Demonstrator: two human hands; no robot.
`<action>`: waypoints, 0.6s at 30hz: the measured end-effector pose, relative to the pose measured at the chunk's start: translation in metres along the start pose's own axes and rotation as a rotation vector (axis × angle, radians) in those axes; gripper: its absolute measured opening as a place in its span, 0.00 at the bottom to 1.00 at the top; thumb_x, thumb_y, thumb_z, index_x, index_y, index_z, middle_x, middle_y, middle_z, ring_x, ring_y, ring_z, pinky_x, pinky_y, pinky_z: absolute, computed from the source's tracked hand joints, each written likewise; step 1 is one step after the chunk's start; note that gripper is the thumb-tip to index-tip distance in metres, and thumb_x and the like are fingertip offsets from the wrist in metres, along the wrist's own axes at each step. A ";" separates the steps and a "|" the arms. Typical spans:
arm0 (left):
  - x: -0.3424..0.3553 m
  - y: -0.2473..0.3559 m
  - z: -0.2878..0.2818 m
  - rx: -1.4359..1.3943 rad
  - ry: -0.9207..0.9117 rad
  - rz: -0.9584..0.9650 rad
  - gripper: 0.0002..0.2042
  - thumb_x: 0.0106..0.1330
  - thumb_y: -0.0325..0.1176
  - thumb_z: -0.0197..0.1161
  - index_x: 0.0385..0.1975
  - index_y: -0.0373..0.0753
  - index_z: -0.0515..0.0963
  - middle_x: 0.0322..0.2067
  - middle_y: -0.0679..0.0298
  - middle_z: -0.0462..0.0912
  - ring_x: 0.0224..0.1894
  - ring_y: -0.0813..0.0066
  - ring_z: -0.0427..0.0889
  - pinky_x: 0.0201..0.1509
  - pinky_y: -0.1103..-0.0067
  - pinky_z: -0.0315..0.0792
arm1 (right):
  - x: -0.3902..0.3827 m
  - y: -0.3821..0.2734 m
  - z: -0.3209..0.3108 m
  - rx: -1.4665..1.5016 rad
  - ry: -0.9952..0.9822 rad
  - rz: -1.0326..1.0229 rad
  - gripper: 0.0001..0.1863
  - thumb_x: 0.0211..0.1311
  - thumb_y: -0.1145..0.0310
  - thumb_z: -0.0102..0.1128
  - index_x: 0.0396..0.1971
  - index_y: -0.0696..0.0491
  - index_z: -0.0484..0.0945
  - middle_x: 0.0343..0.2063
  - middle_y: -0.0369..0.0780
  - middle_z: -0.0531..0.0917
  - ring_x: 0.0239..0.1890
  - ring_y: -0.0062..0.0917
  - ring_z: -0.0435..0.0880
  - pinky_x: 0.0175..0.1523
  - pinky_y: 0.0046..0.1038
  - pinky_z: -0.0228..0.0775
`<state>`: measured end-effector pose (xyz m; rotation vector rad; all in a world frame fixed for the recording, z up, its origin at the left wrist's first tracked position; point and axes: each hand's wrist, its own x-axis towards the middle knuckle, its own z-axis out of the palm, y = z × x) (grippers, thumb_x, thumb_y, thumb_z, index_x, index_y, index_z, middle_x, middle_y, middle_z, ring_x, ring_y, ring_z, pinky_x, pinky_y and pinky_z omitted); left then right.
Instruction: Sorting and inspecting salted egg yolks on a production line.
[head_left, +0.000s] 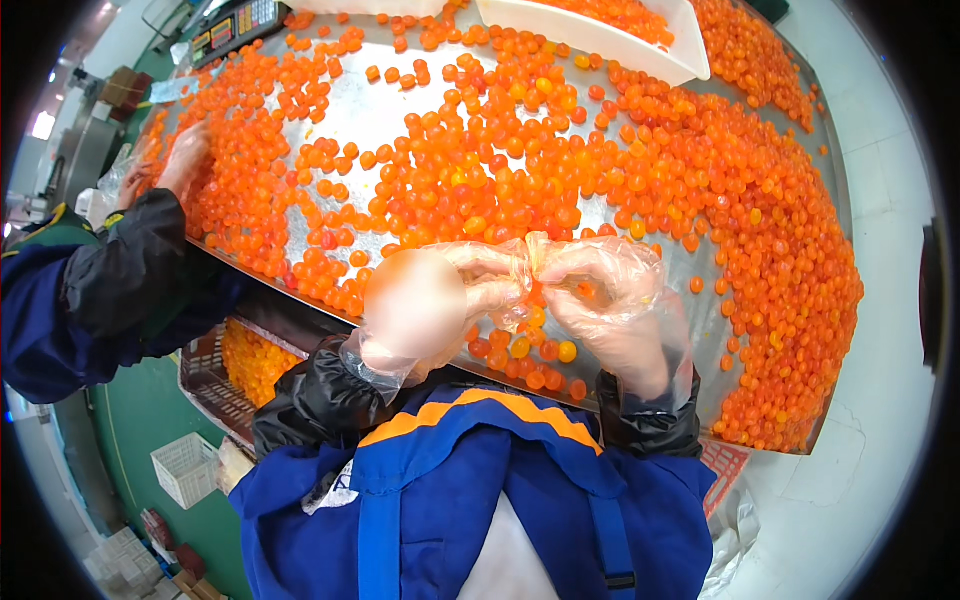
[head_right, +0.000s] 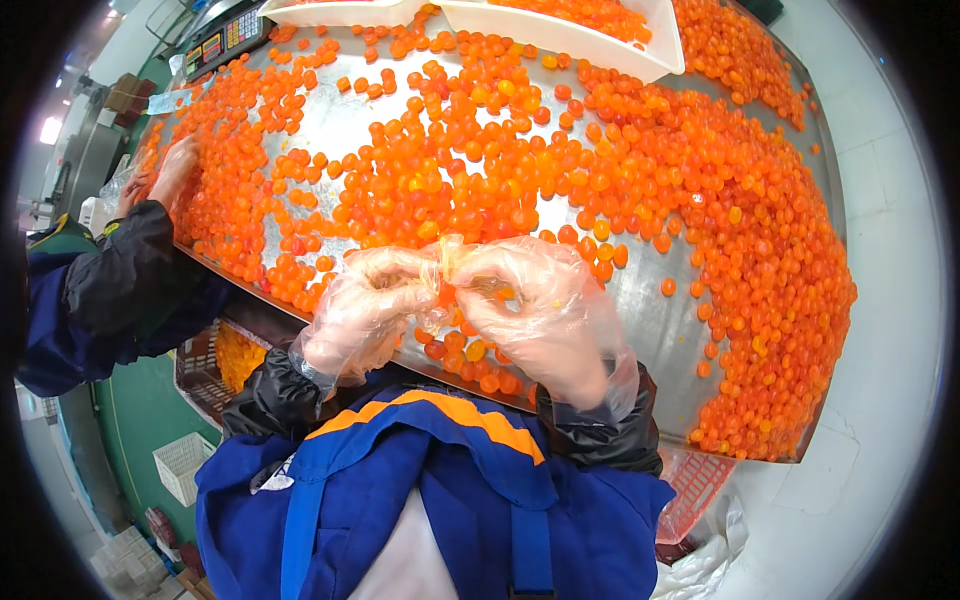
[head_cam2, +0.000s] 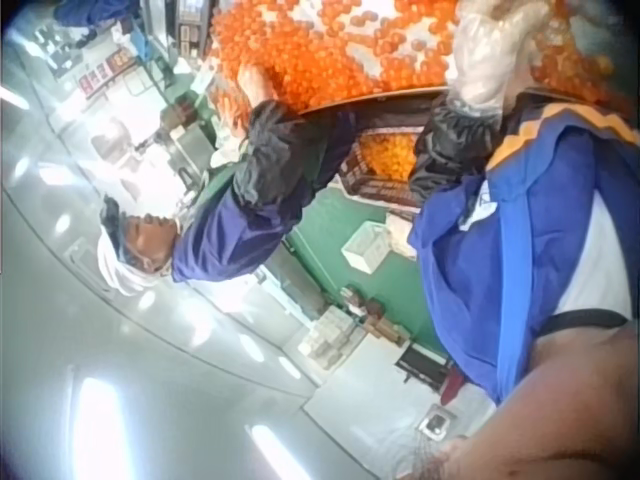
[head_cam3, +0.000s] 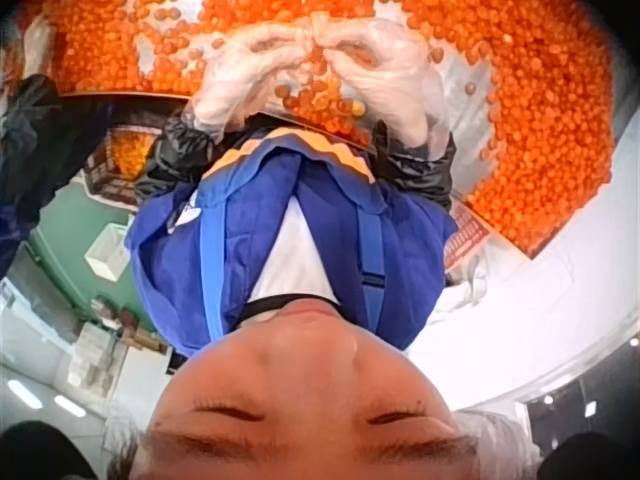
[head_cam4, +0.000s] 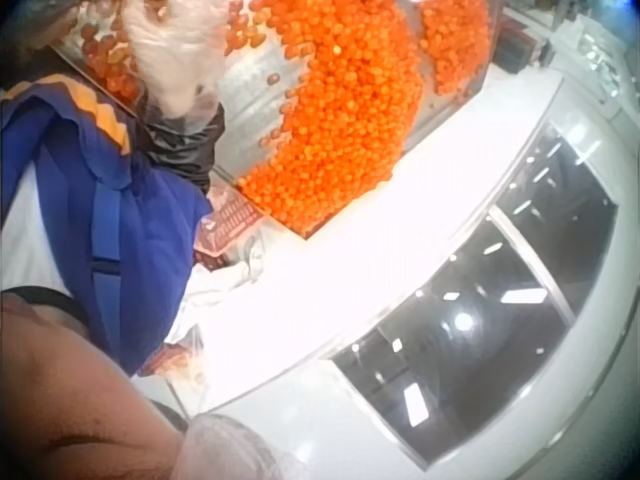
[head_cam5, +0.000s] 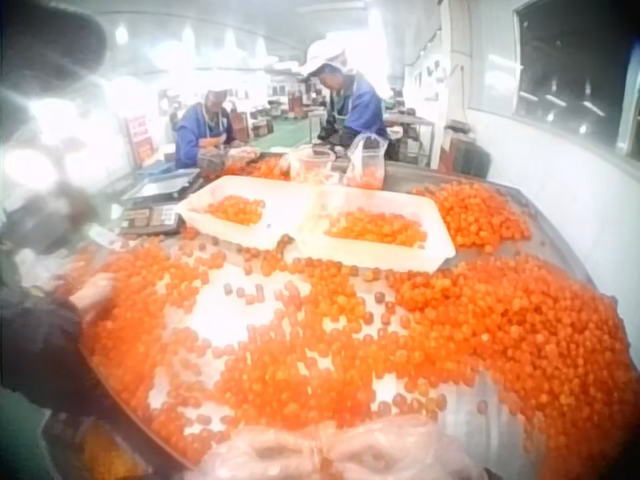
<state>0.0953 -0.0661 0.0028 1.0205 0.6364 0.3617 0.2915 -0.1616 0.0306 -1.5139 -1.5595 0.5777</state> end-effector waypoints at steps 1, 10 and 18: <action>-0.001 0.000 0.001 -0.007 0.006 0.006 0.15 0.69 0.33 0.66 0.51 0.33 0.80 0.40 0.62 0.85 0.40 0.77 0.83 0.41 0.81 0.75 | 0.000 0.001 0.001 0.003 0.004 0.006 0.08 0.56 0.73 0.69 0.36 0.53 0.84 0.37 0.42 0.88 0.42 0.36 0.86 0.49 0.34 0.77; -0.008 0.003 0.006 0.354 0.084 0.233 0.17 0.68 0.32 0.66 0.55 0.35 0.79 0.45 0.59 0.86 0.40 0.70 0.85 0.46 0.76 0.77 | -0.002 -0.015 0.003 -0.063 0.110 0.037 0.09 0.56 0.75 0.67 0.38 0.53 0.84 0.39 0.42 0.87 0.44 0.36 0.86 0.50 0.34 0.78; -0.018 0.019 -0.002 1.081 0.025 0.760 0.23 0.58 0.32 0.75 0.53 0.36 0.79 0.47 0.49 0.85 0.39 0.52 0.86 0.42 0.68 0.79 | -0.006 -0.026 0.000 -0.034 0.061 -0.044 0.09 0.56 0.76 0.68 0.37 0.53 0.83 0.39 0.42 0.86 0.43 0.37 0.86 0.49 0.35 0.79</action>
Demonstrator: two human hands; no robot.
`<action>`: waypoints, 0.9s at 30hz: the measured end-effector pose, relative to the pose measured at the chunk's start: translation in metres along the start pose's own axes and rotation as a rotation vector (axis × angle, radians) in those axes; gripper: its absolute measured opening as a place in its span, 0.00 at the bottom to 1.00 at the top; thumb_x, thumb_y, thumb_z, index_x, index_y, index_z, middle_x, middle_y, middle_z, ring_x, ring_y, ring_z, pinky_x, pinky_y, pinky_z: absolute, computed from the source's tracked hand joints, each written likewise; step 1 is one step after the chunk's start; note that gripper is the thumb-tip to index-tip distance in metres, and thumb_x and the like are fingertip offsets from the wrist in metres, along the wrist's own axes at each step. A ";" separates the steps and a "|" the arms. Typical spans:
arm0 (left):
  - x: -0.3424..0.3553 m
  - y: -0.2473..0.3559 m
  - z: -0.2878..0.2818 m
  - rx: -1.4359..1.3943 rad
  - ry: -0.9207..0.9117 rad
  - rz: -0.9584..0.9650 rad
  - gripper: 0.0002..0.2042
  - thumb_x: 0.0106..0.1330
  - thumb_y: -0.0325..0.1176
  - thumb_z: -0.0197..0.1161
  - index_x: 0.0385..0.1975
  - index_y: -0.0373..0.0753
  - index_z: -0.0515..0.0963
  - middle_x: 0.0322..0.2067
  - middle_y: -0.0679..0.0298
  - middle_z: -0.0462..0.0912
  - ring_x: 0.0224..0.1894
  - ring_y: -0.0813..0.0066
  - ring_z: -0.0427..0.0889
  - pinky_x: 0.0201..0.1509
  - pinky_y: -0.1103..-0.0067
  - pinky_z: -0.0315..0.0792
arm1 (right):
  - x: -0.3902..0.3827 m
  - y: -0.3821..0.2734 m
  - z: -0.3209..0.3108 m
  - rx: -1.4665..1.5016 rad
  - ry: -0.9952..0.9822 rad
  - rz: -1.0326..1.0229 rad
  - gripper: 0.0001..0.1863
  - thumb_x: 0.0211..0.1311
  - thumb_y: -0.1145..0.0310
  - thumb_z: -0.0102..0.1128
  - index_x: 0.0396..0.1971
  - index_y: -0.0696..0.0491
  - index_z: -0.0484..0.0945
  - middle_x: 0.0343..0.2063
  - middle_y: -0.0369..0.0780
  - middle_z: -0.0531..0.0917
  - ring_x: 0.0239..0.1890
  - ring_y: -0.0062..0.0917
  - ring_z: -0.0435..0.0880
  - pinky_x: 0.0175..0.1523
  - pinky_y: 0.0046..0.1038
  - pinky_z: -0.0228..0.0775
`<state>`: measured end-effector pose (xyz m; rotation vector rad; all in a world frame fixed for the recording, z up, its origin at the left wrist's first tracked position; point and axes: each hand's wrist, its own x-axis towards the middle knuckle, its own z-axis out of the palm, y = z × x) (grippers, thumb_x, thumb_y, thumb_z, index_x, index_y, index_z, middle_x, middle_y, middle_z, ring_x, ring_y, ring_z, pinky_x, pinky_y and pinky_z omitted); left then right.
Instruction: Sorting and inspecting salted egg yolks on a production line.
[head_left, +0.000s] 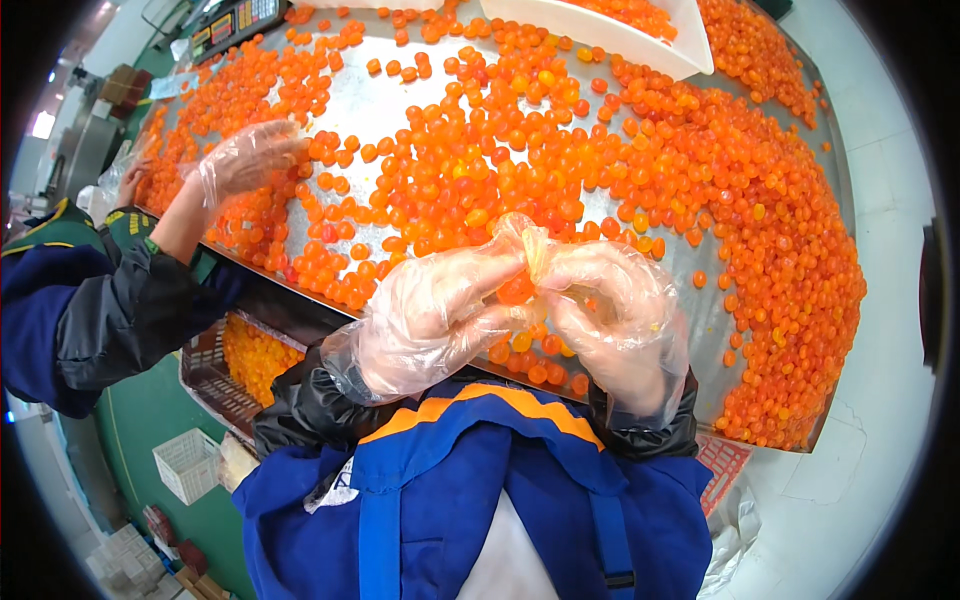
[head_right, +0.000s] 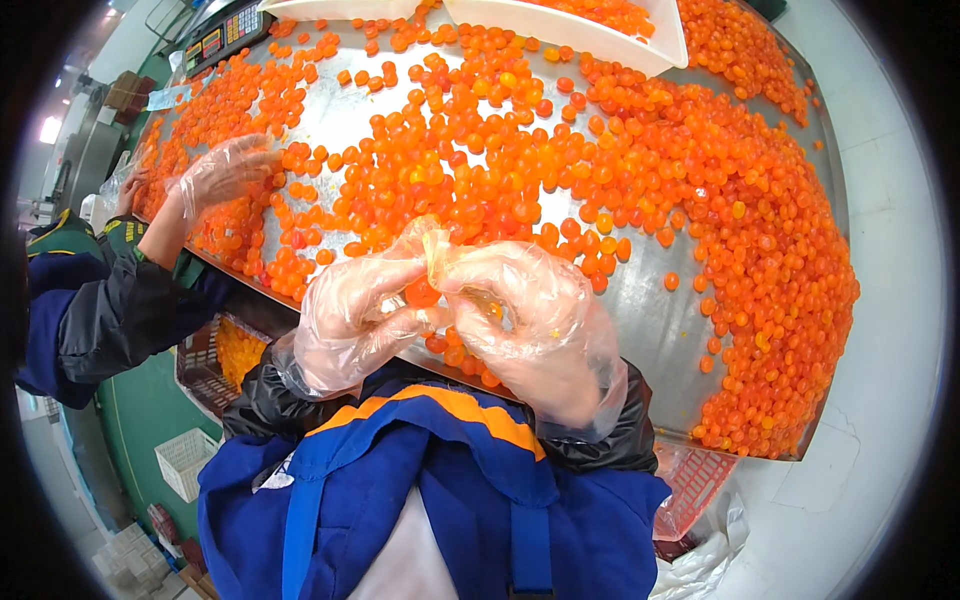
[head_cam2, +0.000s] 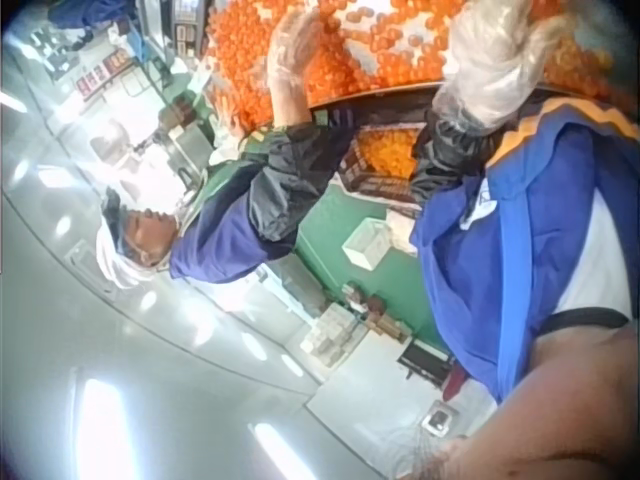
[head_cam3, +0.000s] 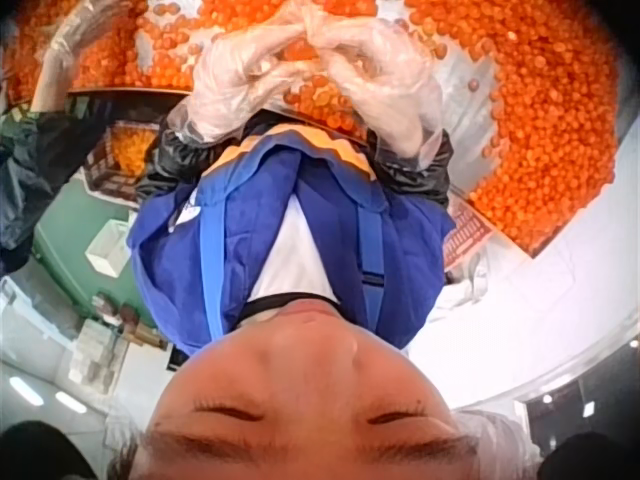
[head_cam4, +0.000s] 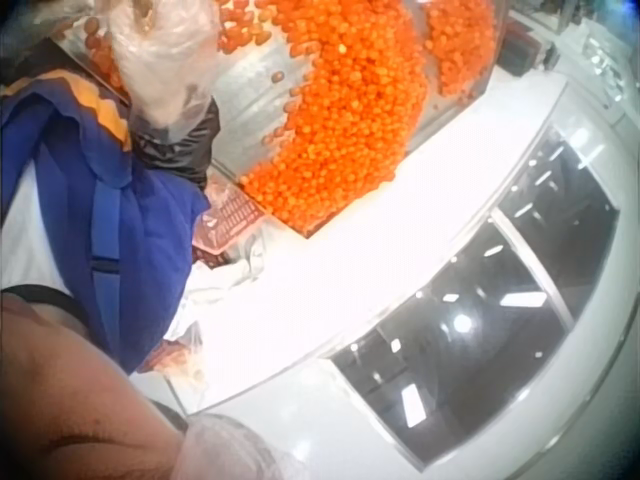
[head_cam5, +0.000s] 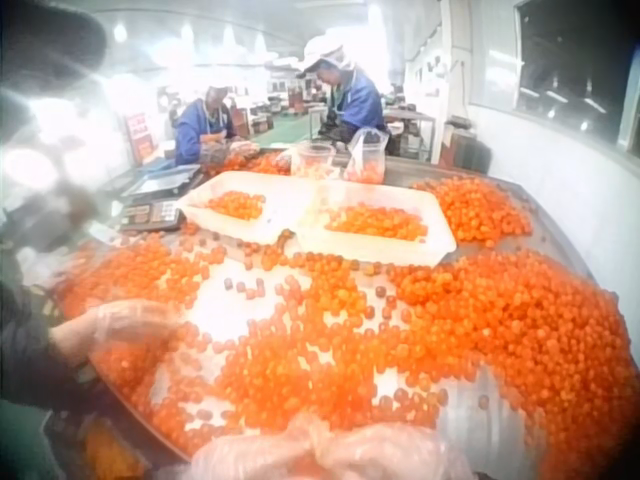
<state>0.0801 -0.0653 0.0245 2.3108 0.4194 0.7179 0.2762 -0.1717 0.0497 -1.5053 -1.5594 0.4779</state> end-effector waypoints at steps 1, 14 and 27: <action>0.000 -0.001 -0.001 0.071 0.004 0.063 0.24 0.56 0.32 0.77 0.53 0.36 0.79 0.47 0.49 0.85 0.38 0.52 0.87 0.40 0.68 0.79 | 0.000 -0.001 0.000 -0.004 -0.007 -0.009 0.09 0.56 0.76 0.68 0.37 0.53 0.83 0.39 0.42 0.86 0.43 0.37 0.86 0.49 0.35 0.79; 0.003 0.002 0.002 0.222 0.007 0.129 0.25 0.53 0.26 0.77 0.53 0.35 0.79 0.44 0.49 0.85 0.37 0.52 0.86 0.36 0.67 0.79 | -0.001 0.011 0.011 0.045 -0.010 0.077 0.09 0.56 0.75 0.68 0.38 0.55 0.84 0.38 0.43 0.86 0.42 0.36 0.86 0.47 0.32 0.78; 0.002 -0.003 0.006 0.213 -0.009 0.068 0.24 0.58 0.31 0.73 0.56 0.37 0.77 0.48 0.51 0.84 0.41 0.53 0.85 0.43 0.66 0.80 | -0.005 0.030 0.023 0.186 0.006 0.226 0.08 0.59 0.72 0.67 0.39 0.54 0.84 0.38 0.44 0.87 0.41 0.35 0.87 0.46 0.32 0.79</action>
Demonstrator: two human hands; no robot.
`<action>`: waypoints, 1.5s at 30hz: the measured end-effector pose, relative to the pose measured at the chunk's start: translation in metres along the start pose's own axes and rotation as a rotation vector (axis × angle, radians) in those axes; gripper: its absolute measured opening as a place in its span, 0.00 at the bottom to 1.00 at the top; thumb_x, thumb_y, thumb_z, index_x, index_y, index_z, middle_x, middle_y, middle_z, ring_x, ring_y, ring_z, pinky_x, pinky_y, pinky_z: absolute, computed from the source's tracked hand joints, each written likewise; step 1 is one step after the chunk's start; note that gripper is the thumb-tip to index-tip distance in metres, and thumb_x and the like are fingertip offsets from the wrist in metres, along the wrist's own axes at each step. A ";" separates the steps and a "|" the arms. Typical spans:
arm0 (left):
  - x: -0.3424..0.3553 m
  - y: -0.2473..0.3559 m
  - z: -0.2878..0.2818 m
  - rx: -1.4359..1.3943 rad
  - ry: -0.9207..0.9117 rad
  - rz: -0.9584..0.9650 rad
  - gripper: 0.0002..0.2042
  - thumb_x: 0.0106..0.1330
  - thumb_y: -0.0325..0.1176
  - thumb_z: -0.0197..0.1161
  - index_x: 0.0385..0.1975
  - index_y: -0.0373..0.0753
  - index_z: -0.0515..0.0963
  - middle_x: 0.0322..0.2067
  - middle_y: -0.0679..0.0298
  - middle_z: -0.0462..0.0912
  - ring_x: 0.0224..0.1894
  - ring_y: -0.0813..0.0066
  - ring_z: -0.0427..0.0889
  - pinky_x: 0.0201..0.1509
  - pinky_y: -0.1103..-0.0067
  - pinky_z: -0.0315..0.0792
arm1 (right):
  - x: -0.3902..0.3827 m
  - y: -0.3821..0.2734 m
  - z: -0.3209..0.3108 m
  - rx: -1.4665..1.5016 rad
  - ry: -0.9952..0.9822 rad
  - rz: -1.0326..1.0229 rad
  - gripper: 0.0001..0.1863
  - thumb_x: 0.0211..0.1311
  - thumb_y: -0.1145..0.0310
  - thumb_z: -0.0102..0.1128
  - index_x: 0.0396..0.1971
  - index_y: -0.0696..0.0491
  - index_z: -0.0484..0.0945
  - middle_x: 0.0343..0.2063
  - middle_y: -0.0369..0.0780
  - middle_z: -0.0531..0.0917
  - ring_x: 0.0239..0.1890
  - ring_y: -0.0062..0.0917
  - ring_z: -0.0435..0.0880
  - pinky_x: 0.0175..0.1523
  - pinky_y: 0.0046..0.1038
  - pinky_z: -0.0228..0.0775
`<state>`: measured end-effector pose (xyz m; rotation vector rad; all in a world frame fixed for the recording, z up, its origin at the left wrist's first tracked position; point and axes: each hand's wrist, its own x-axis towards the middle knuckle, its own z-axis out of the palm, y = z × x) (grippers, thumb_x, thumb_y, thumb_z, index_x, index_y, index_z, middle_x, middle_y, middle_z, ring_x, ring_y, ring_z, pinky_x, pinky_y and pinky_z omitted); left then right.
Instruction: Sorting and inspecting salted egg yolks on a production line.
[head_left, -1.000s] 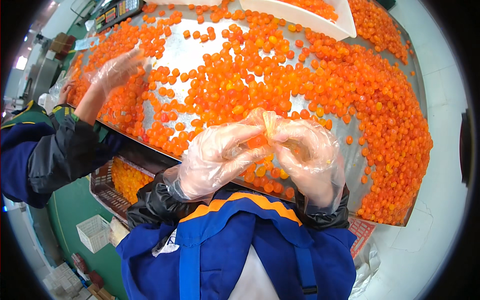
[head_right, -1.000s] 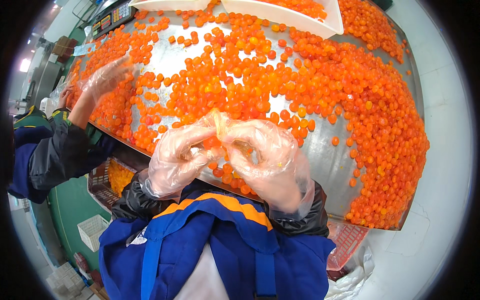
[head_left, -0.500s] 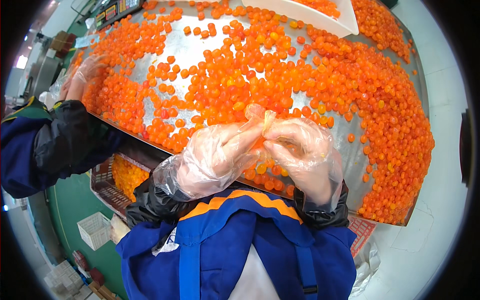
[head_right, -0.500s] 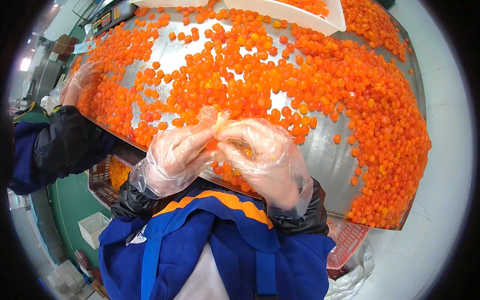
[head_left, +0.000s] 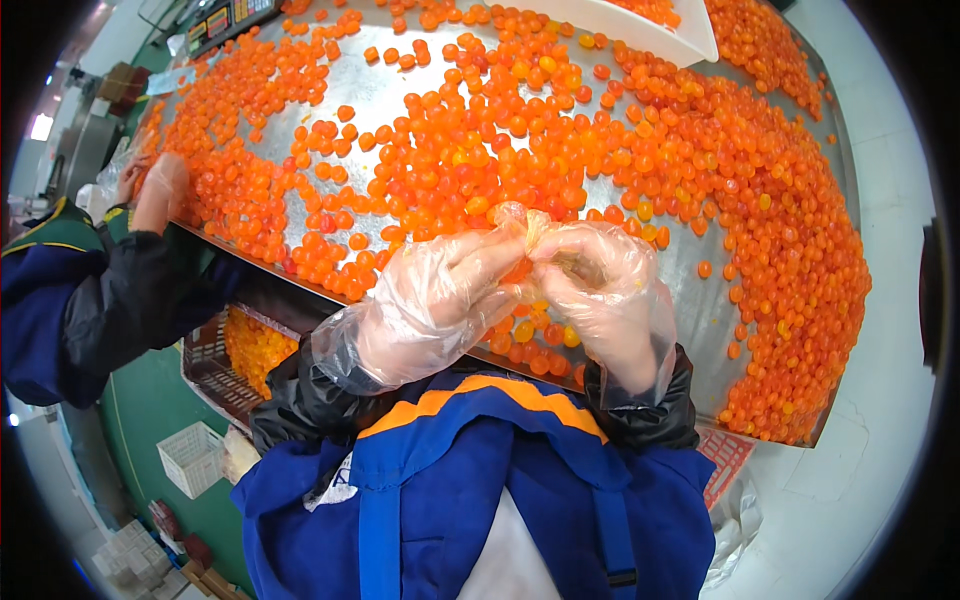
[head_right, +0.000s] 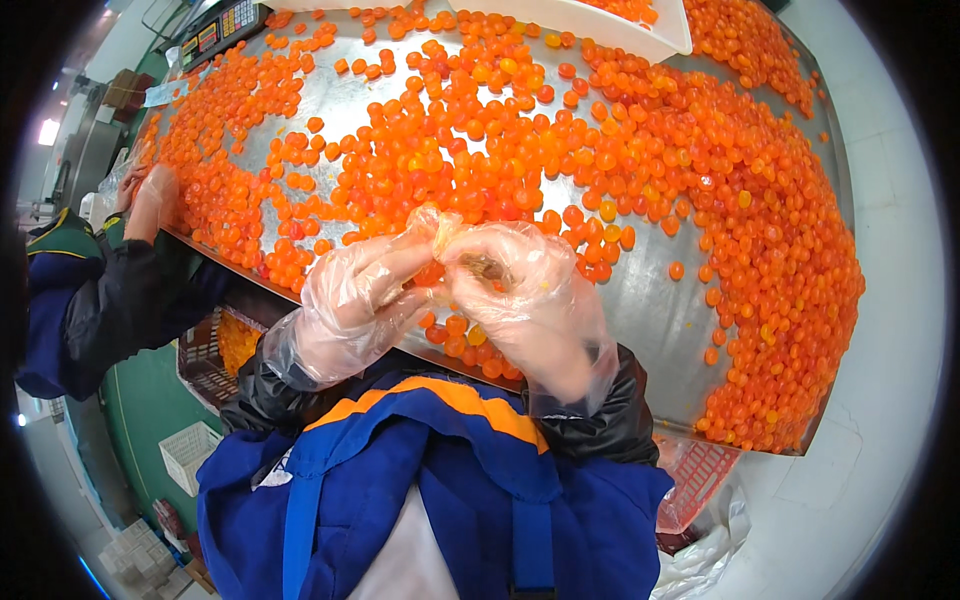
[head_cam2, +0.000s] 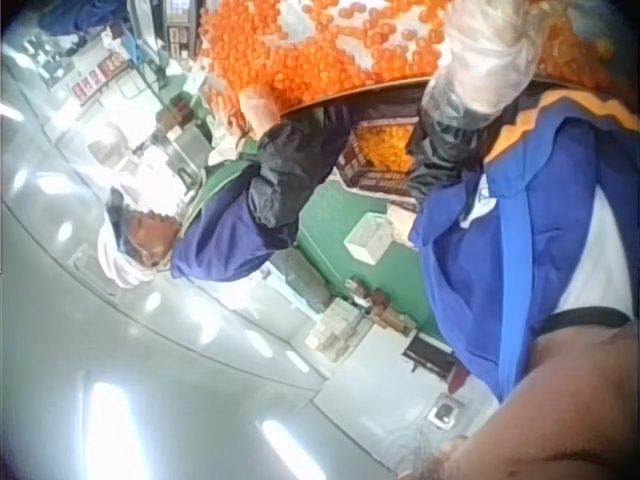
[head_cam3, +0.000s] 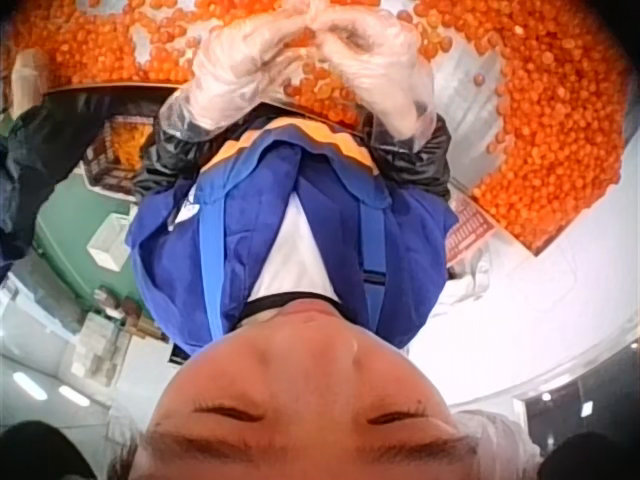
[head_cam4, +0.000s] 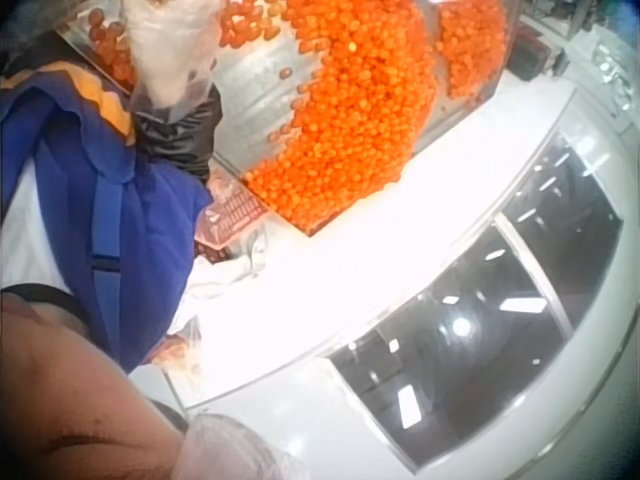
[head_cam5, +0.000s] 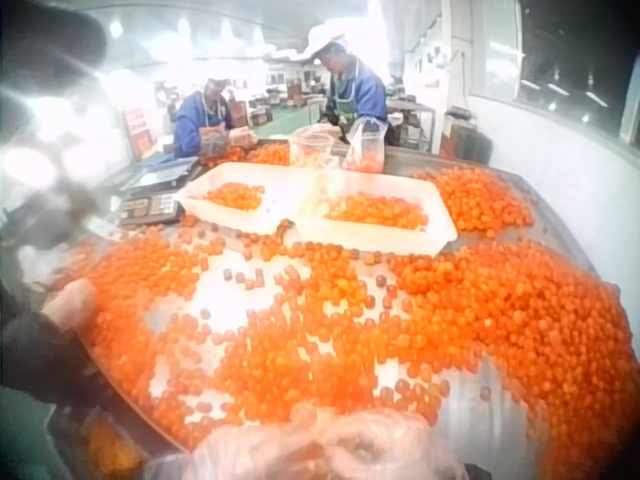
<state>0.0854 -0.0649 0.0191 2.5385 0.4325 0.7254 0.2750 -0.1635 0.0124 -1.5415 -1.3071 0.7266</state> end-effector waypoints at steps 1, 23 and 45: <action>0.000 0.000 -0.001 -0.028 -0.009 -0.021 0.24 0.58 0.32 0.73 0.55 0.38 0.77 0.49 0.51 0.84 0.42 0.53 0.85 0.44 0.66 0.80 | 0.001 -0.001 -0.001 0.017 -0.007 0.004 0.08 0.59 0.73 0.66 0.39 0.55 0.84 0.38 0.44 0.87 0.40 0.33 0.87 0.46 0.31 0.79; 0.011 -0.034 0.020 -0.109 -0.117 -0.372 0.11 0.67 0.32 0.67 0.46 0.37 0.83 0.48 0.59 0.85 0.47 0.66 0.86 0.49 0.74 0.80 | -0.001 0.029 -0.061 0.620 0.525 0.154 0.09 0.62 0.81 0.61 0.42 0.63 0.80 0.41 0.44 0.83 0.43 0.28 0.85 0.53 0.32 0.79; 0.085 -0.094 0.113 -0.034 -0.437 0.028 0.06 0.63 0.36 0.66 0.33 0.41 0.84 0.26 0.56 0.82 0.31 0.57 0.84 0.36 0.65 0.77 | -0.002 0.026 -0.061 0.581 0.515 0.202 0.08 0.62 0.82 0.61 0.41 0.61 0.81 0.40 0.42 0.84 0.45 0.26 0.84 0.53 0.28 0.77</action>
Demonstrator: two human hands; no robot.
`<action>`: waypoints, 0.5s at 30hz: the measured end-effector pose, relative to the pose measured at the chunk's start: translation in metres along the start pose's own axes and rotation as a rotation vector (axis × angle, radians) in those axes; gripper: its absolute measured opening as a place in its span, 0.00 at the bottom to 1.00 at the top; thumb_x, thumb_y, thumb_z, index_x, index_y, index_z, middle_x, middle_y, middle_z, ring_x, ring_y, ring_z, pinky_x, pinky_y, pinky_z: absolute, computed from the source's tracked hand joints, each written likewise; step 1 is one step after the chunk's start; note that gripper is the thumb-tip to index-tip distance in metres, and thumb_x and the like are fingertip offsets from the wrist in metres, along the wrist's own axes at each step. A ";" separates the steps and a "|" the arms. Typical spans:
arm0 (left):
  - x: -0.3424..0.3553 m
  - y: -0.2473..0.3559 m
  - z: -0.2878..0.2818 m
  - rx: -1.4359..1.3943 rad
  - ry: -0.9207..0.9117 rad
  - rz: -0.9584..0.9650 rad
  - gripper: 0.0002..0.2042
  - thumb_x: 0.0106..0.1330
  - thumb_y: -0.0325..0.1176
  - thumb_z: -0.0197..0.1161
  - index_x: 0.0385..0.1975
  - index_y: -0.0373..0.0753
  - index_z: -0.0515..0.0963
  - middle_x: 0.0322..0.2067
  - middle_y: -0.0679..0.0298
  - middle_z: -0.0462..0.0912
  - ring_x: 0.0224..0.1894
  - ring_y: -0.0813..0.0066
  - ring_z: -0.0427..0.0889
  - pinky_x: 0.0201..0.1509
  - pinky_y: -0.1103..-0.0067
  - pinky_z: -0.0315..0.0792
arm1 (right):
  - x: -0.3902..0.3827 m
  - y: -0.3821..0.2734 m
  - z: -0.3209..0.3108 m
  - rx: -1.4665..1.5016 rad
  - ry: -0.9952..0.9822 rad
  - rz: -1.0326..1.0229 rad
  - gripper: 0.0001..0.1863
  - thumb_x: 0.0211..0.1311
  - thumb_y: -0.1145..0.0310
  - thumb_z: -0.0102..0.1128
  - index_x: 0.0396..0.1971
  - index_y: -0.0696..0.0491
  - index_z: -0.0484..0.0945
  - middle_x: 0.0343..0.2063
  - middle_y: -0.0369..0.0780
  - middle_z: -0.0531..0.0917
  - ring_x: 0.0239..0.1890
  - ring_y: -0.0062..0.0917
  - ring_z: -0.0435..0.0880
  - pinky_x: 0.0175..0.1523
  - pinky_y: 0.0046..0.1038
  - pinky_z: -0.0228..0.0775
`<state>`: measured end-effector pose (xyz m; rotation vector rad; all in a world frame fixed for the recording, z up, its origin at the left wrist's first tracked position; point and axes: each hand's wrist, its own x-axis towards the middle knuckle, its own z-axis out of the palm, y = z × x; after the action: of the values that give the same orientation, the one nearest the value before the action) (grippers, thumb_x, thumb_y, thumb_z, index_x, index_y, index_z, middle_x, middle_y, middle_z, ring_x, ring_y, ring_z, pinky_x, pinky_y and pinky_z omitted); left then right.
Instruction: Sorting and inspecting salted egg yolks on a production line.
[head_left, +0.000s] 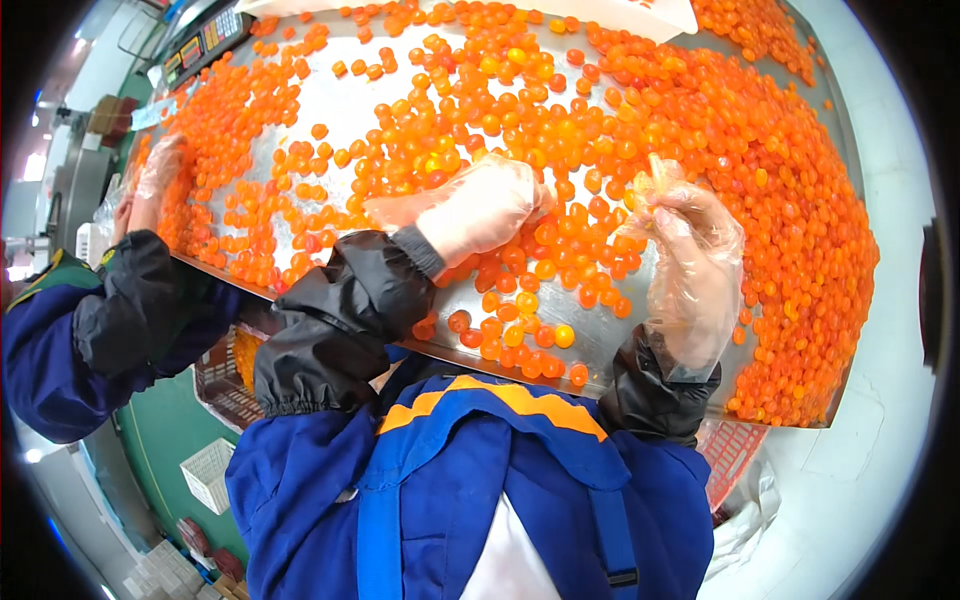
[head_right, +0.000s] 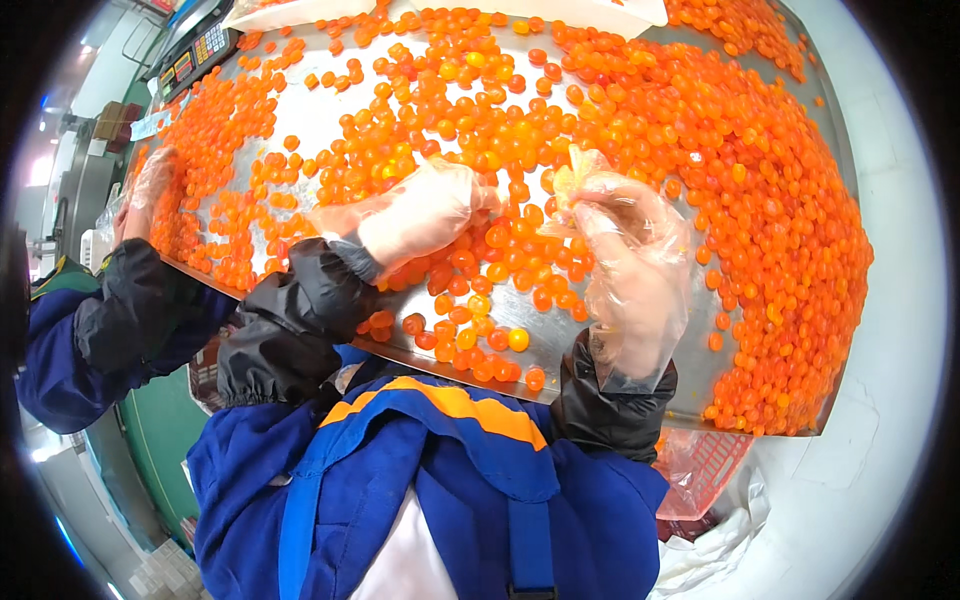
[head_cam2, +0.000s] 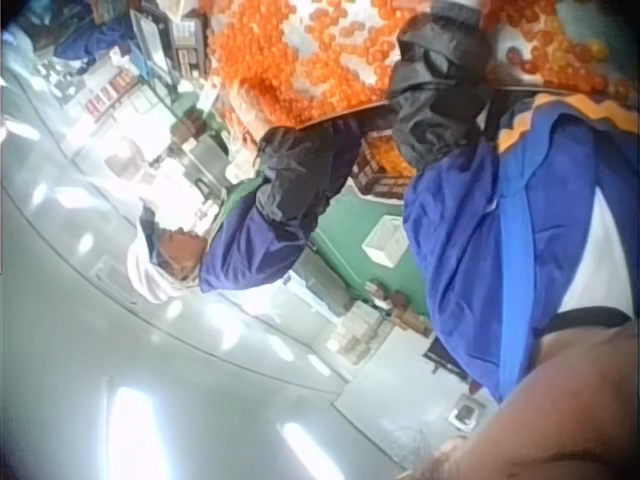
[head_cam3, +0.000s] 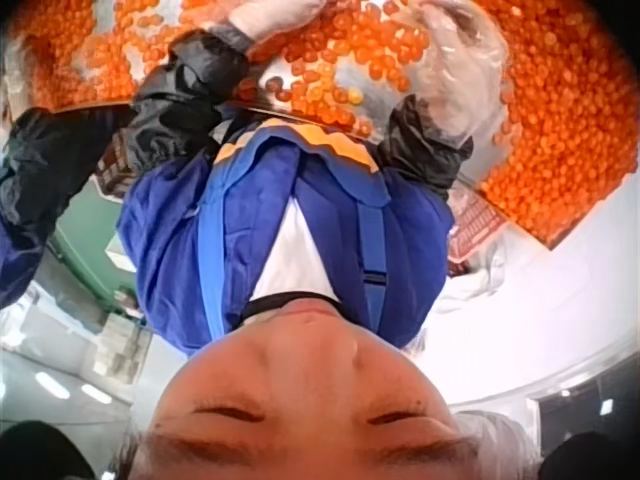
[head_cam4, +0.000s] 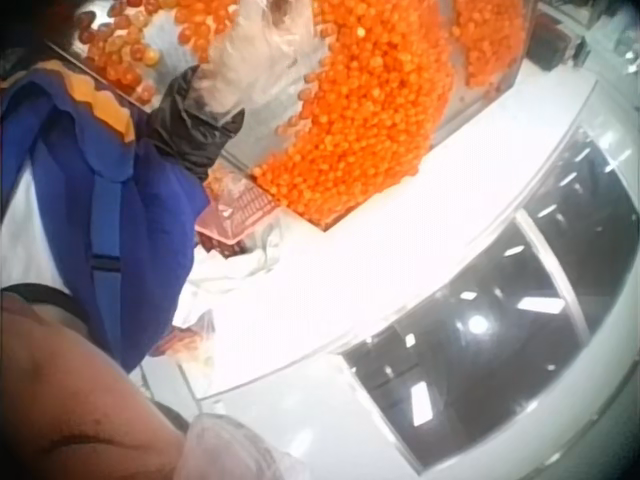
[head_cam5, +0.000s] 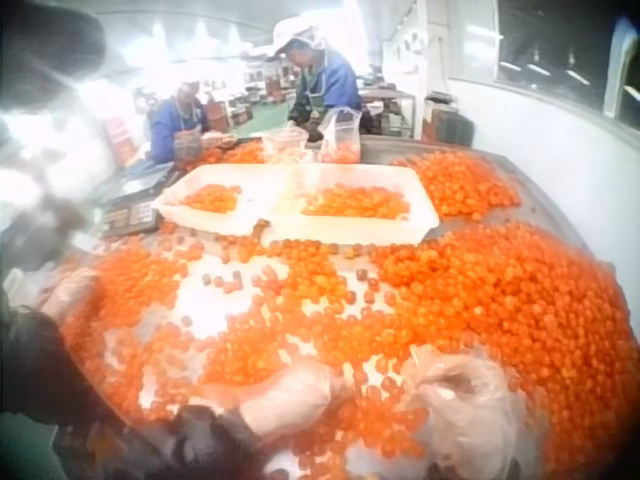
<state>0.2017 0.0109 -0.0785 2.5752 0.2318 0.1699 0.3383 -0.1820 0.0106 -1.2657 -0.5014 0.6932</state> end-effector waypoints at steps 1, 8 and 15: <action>-0.002 0.004 -0.004 -0.044 0.015 -0.045 0.07 0.63 0.36 0.67 0.35 0.42 0.84 0.27 0.57 0.82 0.32 0.57 0.84 0.36 0.66 0.77 | -0.001 0.000 0.001 0.000 -0.008 0.008 0.08 0.62 0.82 0.62 0.41 0.61 0.81 0.40 0.42 0.84 0.46 0.25 0.84 0.54 0.28 0.77; -0.037 0.054 -0.053 -0.021 0.129 0.046 0.16 0.61 0.35 0.71 0.49 0.44 0.81 0.41 0.57 0.82 0.46 0.55 0.80 0.47 0.66 0.76 | -0.006 0.014 0.012 -0.148 -0.225 -0.054 0.07 0.60 0.83 0.63 0.38 0.59 0.83 0.40 0.40 0.86 0.44 0.22 0.85 0.50 0.25 0.78; -0.058 0.071 -0.066 -0.257 0.136 -0.037 0.16 0.60 0.37 0.71 0.48 0.44 0.83 0.37 0.57 0.83 0.42 0.55 0.81 0.45 0.65 0.74 | -0.005 0.030 0.026 -0.393 -0.370 -0.202 0.07 0.52 0.77 0.67 0.33 0.54 0.86 0.34 0.42 0.87 0.38 0.31 0.86 0.45 0.30 0.76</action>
<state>0.1429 -0.0272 0.0106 2.3051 0.2876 0.3396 0.3114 -0.1637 -0.0122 -1.4304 -1.0963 0.6791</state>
